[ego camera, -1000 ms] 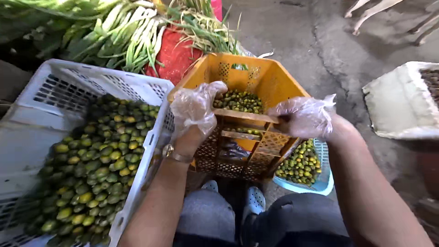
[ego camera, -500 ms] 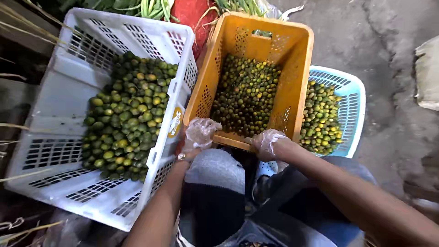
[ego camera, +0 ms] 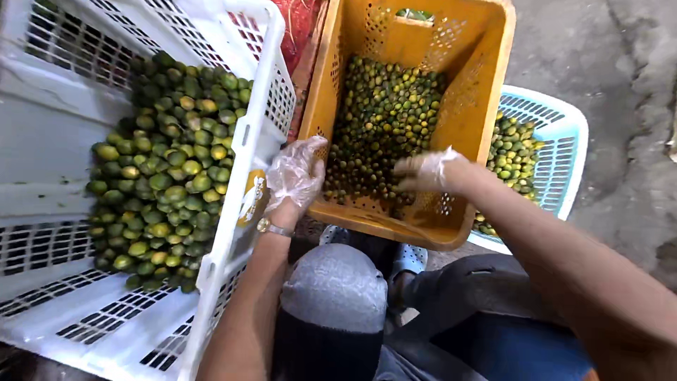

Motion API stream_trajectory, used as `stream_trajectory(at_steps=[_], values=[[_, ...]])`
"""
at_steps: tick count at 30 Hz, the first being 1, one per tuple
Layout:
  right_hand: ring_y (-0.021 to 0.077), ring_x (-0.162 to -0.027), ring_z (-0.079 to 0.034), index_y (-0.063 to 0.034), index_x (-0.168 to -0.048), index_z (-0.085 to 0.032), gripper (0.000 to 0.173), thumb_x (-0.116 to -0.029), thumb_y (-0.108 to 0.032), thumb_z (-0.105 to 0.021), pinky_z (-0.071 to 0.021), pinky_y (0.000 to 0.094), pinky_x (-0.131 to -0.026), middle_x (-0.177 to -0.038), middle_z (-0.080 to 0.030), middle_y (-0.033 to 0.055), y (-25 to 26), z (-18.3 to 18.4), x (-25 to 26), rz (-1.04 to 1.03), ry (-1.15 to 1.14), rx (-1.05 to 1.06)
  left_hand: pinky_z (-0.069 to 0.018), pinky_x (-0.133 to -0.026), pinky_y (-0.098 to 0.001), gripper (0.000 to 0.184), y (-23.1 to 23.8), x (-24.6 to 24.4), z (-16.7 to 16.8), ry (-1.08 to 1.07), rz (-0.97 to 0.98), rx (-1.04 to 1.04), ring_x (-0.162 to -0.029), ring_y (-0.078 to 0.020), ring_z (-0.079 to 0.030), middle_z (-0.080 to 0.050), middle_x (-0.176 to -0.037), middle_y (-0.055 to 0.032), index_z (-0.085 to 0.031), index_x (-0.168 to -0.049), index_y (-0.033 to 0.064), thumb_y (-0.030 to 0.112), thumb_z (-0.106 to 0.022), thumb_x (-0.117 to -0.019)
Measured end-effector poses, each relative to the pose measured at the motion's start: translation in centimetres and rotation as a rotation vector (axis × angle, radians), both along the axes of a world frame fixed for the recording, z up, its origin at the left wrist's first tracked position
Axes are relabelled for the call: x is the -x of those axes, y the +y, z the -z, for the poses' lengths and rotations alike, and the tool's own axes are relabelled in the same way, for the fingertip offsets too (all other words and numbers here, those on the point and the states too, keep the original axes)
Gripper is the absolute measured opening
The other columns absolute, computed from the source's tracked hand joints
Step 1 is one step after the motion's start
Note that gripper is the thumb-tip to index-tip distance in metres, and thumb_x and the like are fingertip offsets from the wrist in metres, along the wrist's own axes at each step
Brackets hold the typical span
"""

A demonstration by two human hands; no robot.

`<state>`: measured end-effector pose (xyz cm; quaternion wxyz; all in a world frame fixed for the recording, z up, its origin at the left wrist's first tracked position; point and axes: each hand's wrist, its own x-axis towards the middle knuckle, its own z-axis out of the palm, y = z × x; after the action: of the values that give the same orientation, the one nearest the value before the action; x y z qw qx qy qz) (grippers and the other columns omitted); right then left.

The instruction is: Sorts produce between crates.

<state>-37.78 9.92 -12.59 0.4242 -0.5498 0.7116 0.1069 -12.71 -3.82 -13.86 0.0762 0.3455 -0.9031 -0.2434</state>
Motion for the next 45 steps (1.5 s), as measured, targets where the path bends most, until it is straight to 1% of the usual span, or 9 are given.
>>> stream_trajectory(at_steps=[3, 10, 17, 21, 24, 30, 37, 42, 45], values=[[0.0449, -0.121, -0.062, -0.0164, -0.133, -0.066, 0.032, -0.1019, -0.019, -0.058, -0.0470, 0.0702, -0.097, -0.127, -0.067, 0.0217, -4.9, 3.5, 3.3, 0.269, 0.149, 0.102, -0.0345, -0.118, -0.0567, 0.035, -0.4, 0.2, 4.5, -0.022, 0.000, 0.164, -0.142, -0.0375, -0.046, -0.061, -0.143, -0.0109, -0.068, -0.131, 0.0159, 0.017, -0.055, -0.0992], [0.0481, -0.127, -0.058, -0.0073, -0.142, -0.058, 0.043, -0.0995, -0.017, -0.060, -0.0489, 0.0667, -0.100, -0.146, -0.054, 0.0234, -10.1, 17.3, 0.9, 0.380, 0.215, 0.043, -0.0401, -0.113, -0.0549, 0.028, 0.2, 0.3, 6.6, -0.050, -0.070, 0.285, -0.137, -0.0385, -0.050, -0.068, -0.132, -0.0085, -0.075, -0.119, 0.0184, 0.016, -0.059, -0.0958], [0.0519, -0.128, -0.054, -0.0054, -0.140, -0.059, 0.051, -0.0930, -0.022, -0.070, -0.0452, 0.0700, -0.098, -0.148, -0.050, 0.0276, -9.9, 19.6, 0.3, 0.400, 0.400, 0.082, -0.0447, -0.108, -0.0509, 0.024, 0.1, 0.6, 6.2, -0.014, -0.102, 0.290, -0.131, -0.0369, -0.056, -0.073, -0.120, -0.0068, -0.078, -0.109, 0.0174, 0.014, -0.060, -0.0925], [0.0414, -0.122, -0.061, -0.0107, -0.134, -0.065, 0.051, -0.0920, -0.040, -0.069, -0.0482, 0.0648, -0.099, -0.139, -0.061, 0.0202, -9.4, 18.7, 1.4, 0.708, 0.165, 0.211, -0.0444, -0.108, -0.0496, 0.023, 0.3, 0.7, 6.1, -0.004, -0.128, 0.265, -0.132, -0.0352, -0.055, -0.073, -0.118, -0.0055, -0.078, -0.107, 0.0174, 0.013, -0.060, -0.0923], [0.0104, -0.085, -0.064, -0.0078, -0.129, -0.058, 0.030, -0.1033, -0.024, -0.057, -0.0561, 0.0287, -0.075, -0.106, -0.066, 0.0028, -8.7, 15.7, 2.3, 1.232, -0.641, 0.531, -0.0468, -0.105, -0.0506, 0.023, 0.3, 0.8, 5.9, -0.001, -0.132, 0.266, -0.131, -0.0356, -0.057, -0.073, -0.119, -0.0060, -0.078, -0.106, 0.0174, 0.014, -0.061, -0.0926], [0.0066, -0.071, -0.067, -0.0151, -0.124, -0.060, 0.028, -0.1071, -0.022, -0.039, -0.0564, 0.0173, -0.061, -0.100, -0.072, 0.0015, -7.6, 8.6, 0.3, 1.268, -1.623, 0.795, -0.0497, -0.099, -0.0546, 0.023, 0.2, 1.6, 5.0, 0.029, -0.158, 0.264, -0.123, -0.0402, -0.062, -0.076, -0.111, -0.0108, -0.080, -0.100, 0.0128, 0.007, -0.060, -0.0893], [0.0069, -0.064, -0.063, -0.0162, -0.120, -0.061, 0.034, -0.1075, -0.023, -0.030, -0.0521, 0.0172, -0.056, -0.086, -0.067, 0.0003, -6.7, 5.6, -3.2, 1.324, -1.707, 0.809, -0.0458, -0.105, -0.0554, 0.021, 0.2, 1.3, 4.5, -0.006, -0.180, 0.166, -0.130, -0.0394, -0.057, -0.075, -0.114, -0.0105, -0.080, -0.103, 0.0130, 0.009, -0.064, -0.0906], [0.0079, -0.095, -0.067, -0.0167, -0.139, -0.051, 0.040, -0.1067, -0.016, -0.028, -0.0562, 0.0212, -0.077, -0.118, -0.067, -0.0009, -5.8, 2.9, -3.7, 1.246, -1.367, 0.753, -0.0444, -0.108, -0.0528, 0.021, 0.5, 1.5, 4.1, -0.066, -0.190, 0.072, -0.135, -0.0369, -0.053, -0.072, -0.121, -0.0113, -0.079, -0.109, 0.0140, 0.014, -0.066, -0.0932], [0.0044, -0.092, -0.067, -0.0111, -0.137, -0.053, 0.031, -0.1082, -0.017, -0.043, -0.0571, 0.0193, -0.078, -0.114, -0.068, -0.0033, -7.2, 0.2, -4.4, 1.196, -1.096, 0.847, -0.0418, -0.111, -0.0500, 0.021, 0.1, 1.2, 3.6, -0.056, -0.193, 0.006, -0.135, -0.0342, -0.053, -0.072, -0.122, -0.0099, -0.079, -0.109, 0.0154, 0.013, -0.064, -0.0944]])
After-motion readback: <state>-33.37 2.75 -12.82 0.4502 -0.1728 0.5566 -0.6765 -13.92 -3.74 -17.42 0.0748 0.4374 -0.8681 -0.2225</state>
